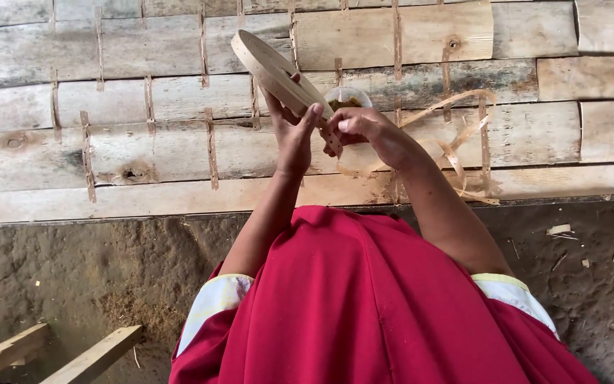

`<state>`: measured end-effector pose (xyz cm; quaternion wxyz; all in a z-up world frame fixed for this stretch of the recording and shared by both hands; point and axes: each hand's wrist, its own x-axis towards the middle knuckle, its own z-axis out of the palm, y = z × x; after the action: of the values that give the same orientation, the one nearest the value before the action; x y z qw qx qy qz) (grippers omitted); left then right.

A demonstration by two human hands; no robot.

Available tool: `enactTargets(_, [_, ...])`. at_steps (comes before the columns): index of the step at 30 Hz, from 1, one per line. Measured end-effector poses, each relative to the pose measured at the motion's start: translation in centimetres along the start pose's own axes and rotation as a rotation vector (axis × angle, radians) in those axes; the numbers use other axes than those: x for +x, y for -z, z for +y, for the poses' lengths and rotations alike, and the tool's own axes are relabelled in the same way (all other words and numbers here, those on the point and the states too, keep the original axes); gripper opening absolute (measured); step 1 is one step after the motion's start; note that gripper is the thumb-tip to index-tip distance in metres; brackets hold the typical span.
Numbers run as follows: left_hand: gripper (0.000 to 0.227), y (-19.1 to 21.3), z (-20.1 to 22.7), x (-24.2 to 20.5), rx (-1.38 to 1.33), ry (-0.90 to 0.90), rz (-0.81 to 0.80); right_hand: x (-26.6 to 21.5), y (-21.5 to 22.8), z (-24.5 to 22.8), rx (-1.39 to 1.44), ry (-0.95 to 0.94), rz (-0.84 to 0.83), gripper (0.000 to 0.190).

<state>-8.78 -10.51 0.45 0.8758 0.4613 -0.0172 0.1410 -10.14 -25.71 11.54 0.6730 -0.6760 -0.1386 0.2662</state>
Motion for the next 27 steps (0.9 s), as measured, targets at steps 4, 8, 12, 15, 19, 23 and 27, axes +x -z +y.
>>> enactTargets(4, [0.124, -0.3, 0.4, 0.3, -0.052, -0.003, -0.038, 0.3, 0.0, 0.1, -0.209, 0.009, 0.032, 0.032])
enactTargets(8, [0.122, -1.2, 1.4, 1.0, 0.001, 0.026, 0.063, 2.2, -0.4, 4.7, -0.665, 0.479, 0.289, 0.027])
enactTargets(12, [0.121, -0.6, 2.2, 4.0, -0.241, 0.268, 0.385, 1.7, -3.6, 4.3, -0.887, 0.918, 0.387, 0.029])
enactTargets(15, [0.062, 6.7, -1.8, 5.1, -0.404, 0.317, 0.18, 3.5, 2.2, 6.9, -0.537, 0.502, 0.596, 0.016])
enactTargets(19, [0.05, 11.2, -3.4, 3.9, -0.517, 0.448, 0.24, 4.5, 10.0, 14.3, -0.609, 0.093, 0.84, 0.041])
enactTargets(23, [0.053, 15.2, -6.5, 3.5, -0.603, 0.596, 0.424, 5.8, 11.8, 21.0, -0.413, -0.258, 0.903, 0.055])
enactTargets(27, [0.036, 26.8, -17.3, 4.1, -0.525, 0.719, 0.574, 5.8, 10.9, 21.1, -0.282, -0.211, 1.051, 0.031])
